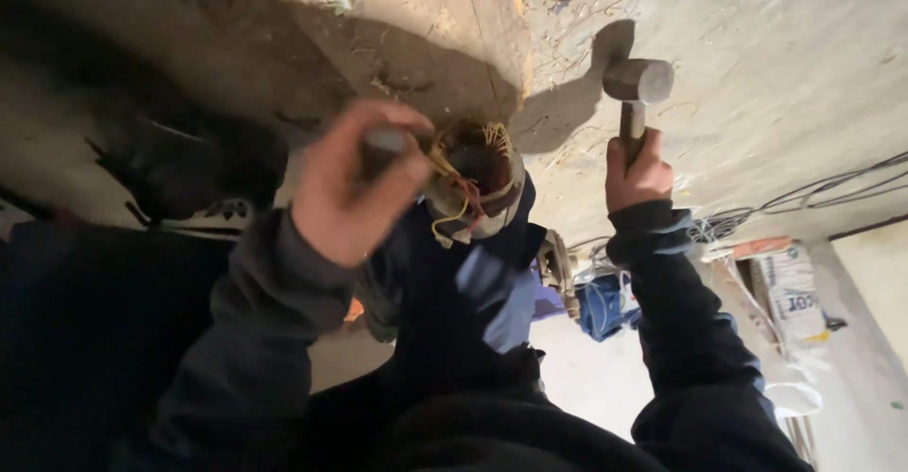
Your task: Disassembling an electric motor stator using a hammer and a punch.
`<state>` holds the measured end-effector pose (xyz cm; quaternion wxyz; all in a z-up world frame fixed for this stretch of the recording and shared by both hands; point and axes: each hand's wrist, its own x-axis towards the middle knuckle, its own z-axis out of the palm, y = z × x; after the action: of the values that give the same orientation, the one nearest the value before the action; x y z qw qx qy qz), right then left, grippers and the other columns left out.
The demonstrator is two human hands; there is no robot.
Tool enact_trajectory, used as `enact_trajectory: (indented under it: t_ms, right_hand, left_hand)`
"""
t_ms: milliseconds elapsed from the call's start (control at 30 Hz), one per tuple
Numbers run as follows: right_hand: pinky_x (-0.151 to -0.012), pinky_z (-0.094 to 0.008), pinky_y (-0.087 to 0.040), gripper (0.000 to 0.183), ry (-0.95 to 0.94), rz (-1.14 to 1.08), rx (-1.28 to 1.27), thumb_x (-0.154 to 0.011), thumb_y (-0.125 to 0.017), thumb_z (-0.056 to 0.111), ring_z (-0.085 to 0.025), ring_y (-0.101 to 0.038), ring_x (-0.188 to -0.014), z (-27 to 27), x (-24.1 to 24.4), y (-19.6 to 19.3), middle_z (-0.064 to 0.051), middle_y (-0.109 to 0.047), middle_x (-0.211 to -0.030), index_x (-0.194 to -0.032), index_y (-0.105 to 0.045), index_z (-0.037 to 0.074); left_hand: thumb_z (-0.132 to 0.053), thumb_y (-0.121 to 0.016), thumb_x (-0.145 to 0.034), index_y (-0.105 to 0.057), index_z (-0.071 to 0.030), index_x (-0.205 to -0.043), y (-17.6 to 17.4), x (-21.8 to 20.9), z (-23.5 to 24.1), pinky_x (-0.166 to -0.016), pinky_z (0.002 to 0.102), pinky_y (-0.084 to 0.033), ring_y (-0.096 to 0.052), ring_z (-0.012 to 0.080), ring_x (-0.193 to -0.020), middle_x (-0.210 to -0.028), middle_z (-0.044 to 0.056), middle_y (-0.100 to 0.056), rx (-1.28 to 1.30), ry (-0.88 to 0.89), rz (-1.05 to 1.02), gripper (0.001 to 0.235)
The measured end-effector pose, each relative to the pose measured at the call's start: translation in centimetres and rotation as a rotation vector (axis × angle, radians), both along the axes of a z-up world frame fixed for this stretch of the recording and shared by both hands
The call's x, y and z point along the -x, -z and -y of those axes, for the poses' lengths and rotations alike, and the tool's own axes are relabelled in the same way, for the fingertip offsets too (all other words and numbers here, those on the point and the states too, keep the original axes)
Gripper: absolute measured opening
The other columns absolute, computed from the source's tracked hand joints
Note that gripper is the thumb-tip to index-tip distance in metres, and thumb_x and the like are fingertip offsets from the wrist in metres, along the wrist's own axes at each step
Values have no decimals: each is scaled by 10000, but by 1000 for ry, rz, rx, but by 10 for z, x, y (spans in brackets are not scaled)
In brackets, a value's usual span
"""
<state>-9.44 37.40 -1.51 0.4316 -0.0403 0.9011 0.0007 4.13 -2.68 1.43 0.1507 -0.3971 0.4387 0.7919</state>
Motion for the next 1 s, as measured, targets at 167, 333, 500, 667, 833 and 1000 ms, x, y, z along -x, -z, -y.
enact_trajectory:
  t_ms: [167, 333, 500, 667, 833, 1000]
  right_hand:
    - [-714, -521, -554, 317, 58, 47, -43, -1057, -638, 278, -464, -702, -807, 10, 6, -2, -236, -716, -876, -1241, -545, 36]
    - [-716, -500, -574, 300, 67, 63, -16, -1070, -632, 266, -431, -723, -782, 4, 6, -1, -227, -718, -863, -1231, -550, 26]
    - [-700, -503, -573, 307, 74, 62, -19, -1077, -644, 263, -438, -719, -779, 7, 5, 0, -236, -712, -850, -1233, -542, 19]
    - [-709, -503, -575, 304, 58, 41, 0, -1079, -655, 255, -443, -716, -788, -9, -2, 2, -235, -712, -856, -1237, -544, 20]
    - [-730, -494, -584, 292, 30, 39, 61, -1091, -655, 246, -429, -727, -795, -17, -3, 4, -220, -726, -884, -1226, -540, 15]
    - [-715, -497, -576, 284, 35, 47, 9, -1098, -657, 244, -440, -716, -791, -6, 2, 2, -237, -712, -870, -1217, -545, 11]
  left_hand:
    - [-270, -789, -877, -674, -153, -1205, -19, 35, -21, -647, 332, -560, -720, 216, -782, -1095, 64, -712, 253, 490, -150, 367]
    - [-321, -845, -784, -685, -138, -1197, -7, 9, -37, -618, 419, -554, -713, 314, -778, -1145, 104, -688, 365, 730, -258, 480]
    - [-262, -856, -883, -605, -127, -1111, 16, -58, -51, -794, 383, -615, -735, 276, -954, -1188, 75, -664, 242, 386, -145, 366]
    - [-204, -748, -1012, -597, -87, -1168, 35, -88, -67, -762, 387, -514, -608, 207, -805, -1239, 125, -667, -25, -10, -49, 247]
    - [-184, -710, -1032, -580, -67, -1169, 26, -68, -71, -847, 357, -496, -578, 150, -933, -1233, 100, -665, -11, -59, -33, 222]
    - [-227, -705, -1086, -604, -50, -1209, 27, -60, -74, -951, 306, -495, -607, 137, -1054, -1166, 75, -636, -128, -272, -80, 238]
